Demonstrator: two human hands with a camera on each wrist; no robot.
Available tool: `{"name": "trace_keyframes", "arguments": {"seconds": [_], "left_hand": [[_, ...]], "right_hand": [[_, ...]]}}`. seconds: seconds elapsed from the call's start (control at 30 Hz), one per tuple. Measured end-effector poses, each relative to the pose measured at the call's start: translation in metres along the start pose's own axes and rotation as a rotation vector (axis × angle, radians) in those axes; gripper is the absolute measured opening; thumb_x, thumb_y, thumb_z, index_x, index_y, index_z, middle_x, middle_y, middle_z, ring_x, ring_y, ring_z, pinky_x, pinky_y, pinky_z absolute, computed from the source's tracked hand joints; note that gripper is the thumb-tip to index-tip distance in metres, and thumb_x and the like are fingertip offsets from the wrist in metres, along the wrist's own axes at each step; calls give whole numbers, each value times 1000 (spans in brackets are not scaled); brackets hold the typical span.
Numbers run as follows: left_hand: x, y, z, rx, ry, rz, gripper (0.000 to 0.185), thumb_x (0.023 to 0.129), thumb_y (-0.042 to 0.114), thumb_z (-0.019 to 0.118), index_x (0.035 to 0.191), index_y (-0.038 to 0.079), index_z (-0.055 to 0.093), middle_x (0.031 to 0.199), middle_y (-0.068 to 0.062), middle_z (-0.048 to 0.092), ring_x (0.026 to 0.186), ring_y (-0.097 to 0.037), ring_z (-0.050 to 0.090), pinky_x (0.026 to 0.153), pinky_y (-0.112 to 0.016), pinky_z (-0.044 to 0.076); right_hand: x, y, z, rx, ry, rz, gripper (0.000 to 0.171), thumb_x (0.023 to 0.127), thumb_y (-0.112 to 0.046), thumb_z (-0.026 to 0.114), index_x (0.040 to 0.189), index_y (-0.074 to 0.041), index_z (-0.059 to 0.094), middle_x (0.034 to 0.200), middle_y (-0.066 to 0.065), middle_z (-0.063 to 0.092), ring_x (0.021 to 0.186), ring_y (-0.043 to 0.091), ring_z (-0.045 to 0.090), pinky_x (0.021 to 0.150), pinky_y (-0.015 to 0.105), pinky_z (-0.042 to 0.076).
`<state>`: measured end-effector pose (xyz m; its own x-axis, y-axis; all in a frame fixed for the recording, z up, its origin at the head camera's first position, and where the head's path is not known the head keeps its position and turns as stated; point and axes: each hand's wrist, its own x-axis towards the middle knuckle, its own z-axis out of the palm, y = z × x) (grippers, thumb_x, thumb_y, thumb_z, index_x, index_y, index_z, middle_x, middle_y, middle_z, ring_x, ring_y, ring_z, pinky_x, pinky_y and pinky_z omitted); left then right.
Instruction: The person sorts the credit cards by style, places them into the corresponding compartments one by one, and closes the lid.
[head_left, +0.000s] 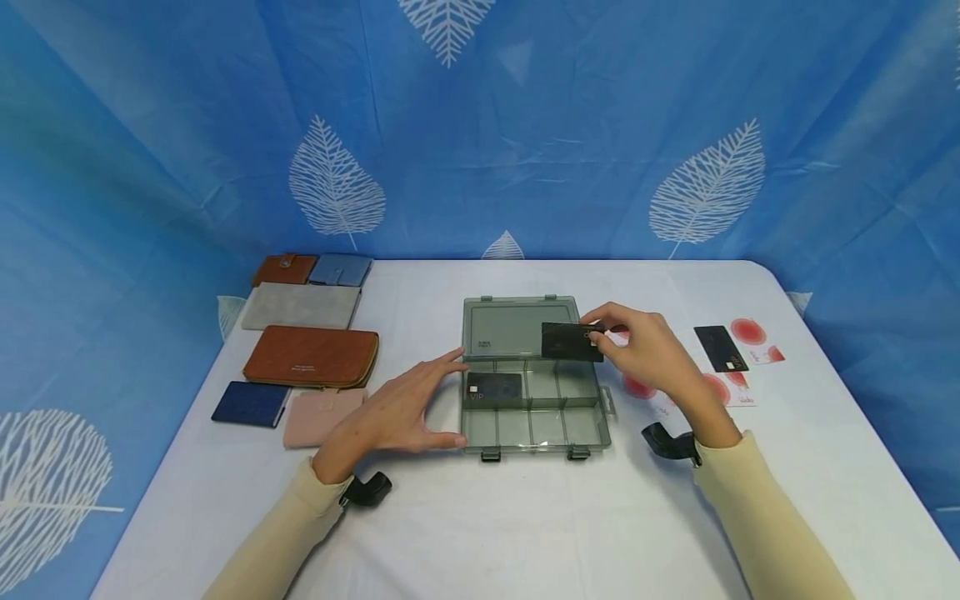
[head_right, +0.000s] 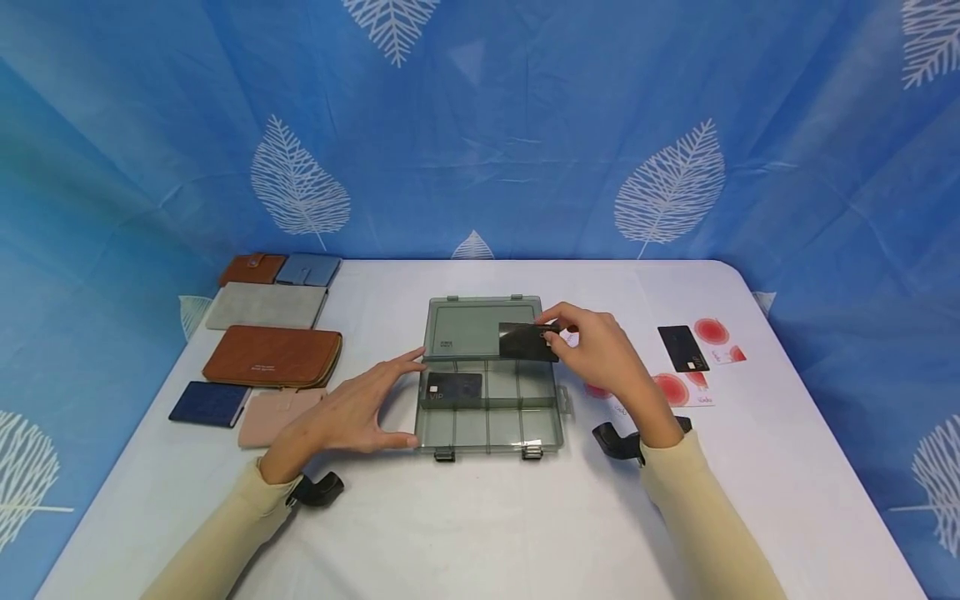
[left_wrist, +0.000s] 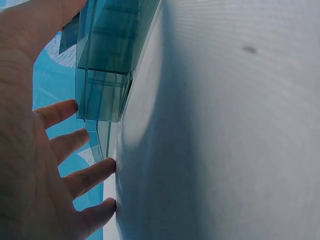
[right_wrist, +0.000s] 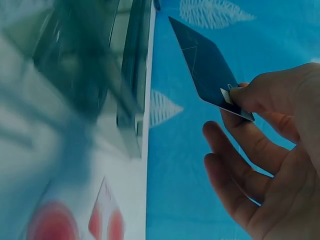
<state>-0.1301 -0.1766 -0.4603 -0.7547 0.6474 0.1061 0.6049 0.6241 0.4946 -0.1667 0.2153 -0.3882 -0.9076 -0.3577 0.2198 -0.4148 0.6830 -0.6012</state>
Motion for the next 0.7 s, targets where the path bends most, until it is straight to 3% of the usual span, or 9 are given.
{"name": "trace_keyframes", "arguments": {"seconds": [0.23, 0.33, 0.43, 0.47, 0.7], "left_hand": [[-1, 0, 1, 6, 1, 0, 106, 82, 66, 83, 164, 13, 42, 178, -7, 27, 157, -33, 40, 121, -62, 40], [-1, 0, 1, 7, 4, 0, 105, 82, 65, 84, 164, 13, 43, 178, -7, 27, 157, -33, 40, 121, -62, 39], [-1, 0, 2, 8, 6, 2, 105, 82, 65, 83, 164, 14, 43, 178, -7, 27, 157, -33, 40, 121, -62, 39], [-1, 0, 2, 7, 7, 4, 105, 82, 66, 83, 164, 14, 43, 178, -7, 27, 157, -33, 40, 121, -63, 39], [-2, 0, 2, 7, 5, 3, 105, 82, 67, 82, 164, 15, 42, 178, -6, 27, 156, -33, 40, 120, -63, 40]], "right_hand": [[0, -17, 16, -8, -50, 13, 23, 104, -7, 71, 126, -11, 76, 116, 10, 79, 116, 40, 72, 101, 62, 55], [0, -24, 23, 2, -57, 9, 24, 103, -7, 72, 126, -10, 76, 113, 9, 79, 117, 40, 72, 82, 51, 59], [-2, -30, 31, 13, -51, 6, 24, 102, -7, 73, 125, -11, 76, 111, 9, 78, 114, 39, 73, 65, 38, 48], [-2, -32, 34, 12, -50, 4, 24, 101, -7, 74, 124, -11, 76, 110, 9, 79, 112, 39, 74, 62, 36, 43], [-5, -43, 52, -14, -78, -17, 22, 100, -8, 76, 121, -14, 77, 110, 8, 80, 82, 23, 71, 52, 28, 36]]}}
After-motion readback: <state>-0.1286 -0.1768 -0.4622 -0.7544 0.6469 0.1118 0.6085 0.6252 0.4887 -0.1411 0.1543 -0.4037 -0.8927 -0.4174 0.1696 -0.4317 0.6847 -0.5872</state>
